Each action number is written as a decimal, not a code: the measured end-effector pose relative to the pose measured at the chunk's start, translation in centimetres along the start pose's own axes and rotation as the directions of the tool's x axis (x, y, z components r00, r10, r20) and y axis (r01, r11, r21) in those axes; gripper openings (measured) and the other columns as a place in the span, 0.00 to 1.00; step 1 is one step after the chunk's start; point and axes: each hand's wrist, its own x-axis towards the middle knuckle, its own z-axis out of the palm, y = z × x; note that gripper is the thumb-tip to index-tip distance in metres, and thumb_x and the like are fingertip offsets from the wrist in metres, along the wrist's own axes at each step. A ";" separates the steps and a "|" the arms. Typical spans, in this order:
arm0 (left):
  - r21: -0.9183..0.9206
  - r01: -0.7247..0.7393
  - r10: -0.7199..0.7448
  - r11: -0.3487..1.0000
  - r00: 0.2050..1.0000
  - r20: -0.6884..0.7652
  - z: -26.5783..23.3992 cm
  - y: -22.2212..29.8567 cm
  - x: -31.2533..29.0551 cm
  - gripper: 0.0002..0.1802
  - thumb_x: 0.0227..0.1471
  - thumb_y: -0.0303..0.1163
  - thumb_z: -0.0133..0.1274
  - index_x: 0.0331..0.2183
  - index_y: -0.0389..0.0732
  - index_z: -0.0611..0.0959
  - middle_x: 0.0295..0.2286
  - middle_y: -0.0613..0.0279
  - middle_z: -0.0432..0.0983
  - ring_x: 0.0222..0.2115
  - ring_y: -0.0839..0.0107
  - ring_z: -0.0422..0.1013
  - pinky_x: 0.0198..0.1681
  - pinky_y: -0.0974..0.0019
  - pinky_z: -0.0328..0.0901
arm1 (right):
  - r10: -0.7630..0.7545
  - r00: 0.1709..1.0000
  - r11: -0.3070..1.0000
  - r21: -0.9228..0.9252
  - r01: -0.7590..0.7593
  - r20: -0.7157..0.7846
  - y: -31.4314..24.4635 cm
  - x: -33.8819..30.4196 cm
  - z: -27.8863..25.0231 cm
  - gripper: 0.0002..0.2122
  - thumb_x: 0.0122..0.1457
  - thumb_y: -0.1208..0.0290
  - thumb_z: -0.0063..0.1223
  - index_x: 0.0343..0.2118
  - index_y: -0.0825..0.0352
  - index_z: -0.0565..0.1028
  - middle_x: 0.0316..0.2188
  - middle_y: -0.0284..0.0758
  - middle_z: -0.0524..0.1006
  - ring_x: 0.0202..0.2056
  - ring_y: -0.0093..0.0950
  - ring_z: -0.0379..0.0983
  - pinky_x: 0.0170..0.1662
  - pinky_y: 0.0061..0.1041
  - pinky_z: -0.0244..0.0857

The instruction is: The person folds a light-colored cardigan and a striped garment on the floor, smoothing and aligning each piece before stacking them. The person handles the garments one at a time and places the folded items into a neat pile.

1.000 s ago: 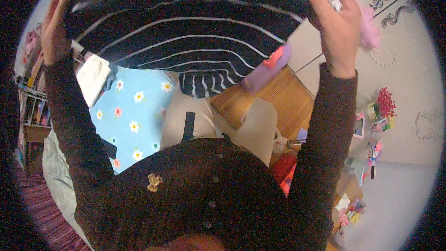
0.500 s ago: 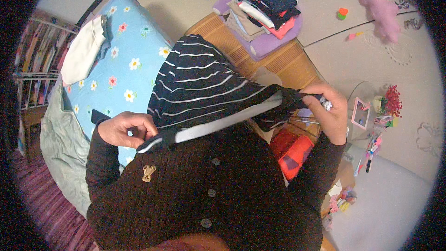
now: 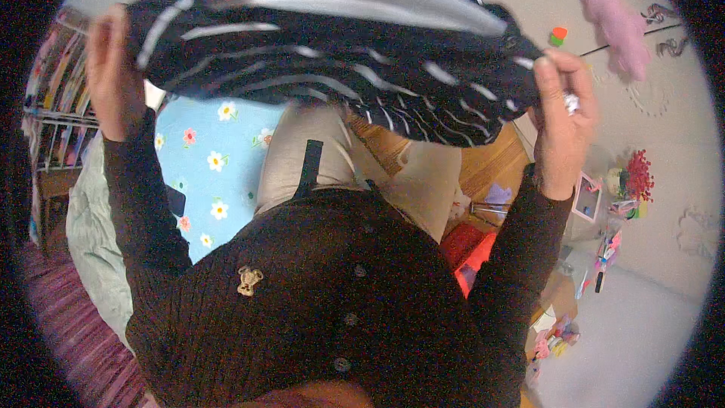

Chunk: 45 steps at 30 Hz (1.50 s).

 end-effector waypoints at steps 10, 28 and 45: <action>0.126 -0.027 -0.037 0.992 0.877 0.479 4.7 4.0 -7.8 0.05 0.56 0.26 0.51 0.37 0.37 0.76 0.31 0.60 0.75 0.31 0.74 0.72 0.35 0.71 0.67 | -0.121 0.872 0.972 -0.121 0.200 0.474 1.3 -3.3 8.5 0.12 0.52 0.75 0.59 0.41 0.65 0.76 0.32 0.29 0.79 0.32 0.18 0.72 0.37 0.20 0.64; 0.036 0.724 -0.650 0.689 0.596 0.471 2.9 -2.7 -18.8 0.09 0.58 0.31 0.52 0.38 0.36 0.81 0.29 0.70 0.75 0.28 0.84 0.67 0.33 0.77 0.63 | 0.103 0.876 0.986 0.071 -0.154 0.471 5.9 -6.2 13.5 0.07 0.60 0.77 0.47 0.39 0.68 0.75 0.29 0.25 0.75 0.31 0.14 0.68 0.35 0.15 0.62; 0.001 0.491 -0.459 0.871 0.813 0.358 9.0 -3.2 -20.6 0.16 0.58 0.25 0.46 0.48 0.33 0.71 0.29 0.61 0.72 0.28 0.74 0.70 0.33 0.71 0.66 | 0.134 0.840 0.955 0.159 -0.252 0.526 4.6 -7.5 13.7 0.09 0.57 0.79 0.47 0.42 0.71 0.73 0.30 0.27 0.75 0.32 0.14 0.69 0.36 0.17 0.64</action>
